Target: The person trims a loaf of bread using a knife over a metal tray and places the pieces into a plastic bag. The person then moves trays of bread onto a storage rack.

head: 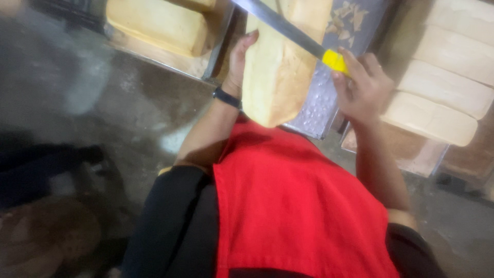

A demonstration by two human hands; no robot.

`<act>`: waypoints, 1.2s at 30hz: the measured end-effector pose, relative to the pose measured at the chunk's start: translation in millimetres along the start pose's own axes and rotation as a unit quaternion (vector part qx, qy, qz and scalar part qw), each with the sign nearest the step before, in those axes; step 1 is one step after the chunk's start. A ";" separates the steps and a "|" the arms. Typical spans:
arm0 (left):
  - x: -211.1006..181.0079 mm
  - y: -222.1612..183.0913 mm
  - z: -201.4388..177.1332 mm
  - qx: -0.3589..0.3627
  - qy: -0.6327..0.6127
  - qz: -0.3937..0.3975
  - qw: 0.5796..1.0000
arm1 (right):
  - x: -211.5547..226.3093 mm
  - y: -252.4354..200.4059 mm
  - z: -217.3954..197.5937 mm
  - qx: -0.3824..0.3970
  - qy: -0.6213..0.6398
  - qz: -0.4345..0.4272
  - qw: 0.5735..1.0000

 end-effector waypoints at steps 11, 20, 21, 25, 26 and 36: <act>4.4 -3.6 -2.9 -0.036 0.078 0.001 0.996 | -0.6 -6.1 3.9 -0.027 -0.052 0.003 0.998; 1.9 -8.8 4.1 -0.034 0.049 -0.010 0.998 | 1.3 -12.4 6.5 -0.062 -0.035 0.060 0.996; 4.2 -8.9 2.6 -0.048 0.077 -0.003 0.996 | 1.6 -12.5 9.1 -0.062 -0.026 0.051 0.996; 14.2 -7.3 -3.0 -0.086 0.119 -0.003 0.989 | -4.9 -9.5 15.9 -0.064 -0.007 0.044 0.997; 14.7 -7.2 -4.2 -0.083 0.108 -0.006 0.991 | -5.1 -10.3 16.0 -0.064 -0.007 0.048 0.997; 14.9 -6.8 -17.4 -0.079 0.087 -0.041 0.992 | -1.7 -8.6 27.8 -0.059 0.011 0.097 0.993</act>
Point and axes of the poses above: each hand's wrist, its own y-axis towards the middle knuckle, its own z-axis out of the palm, x = y × z, the point moved 2 cm from there along y, towards the middle knuckle, and after that the axes turned 10 degrees about -x, right-handed, at the moved point
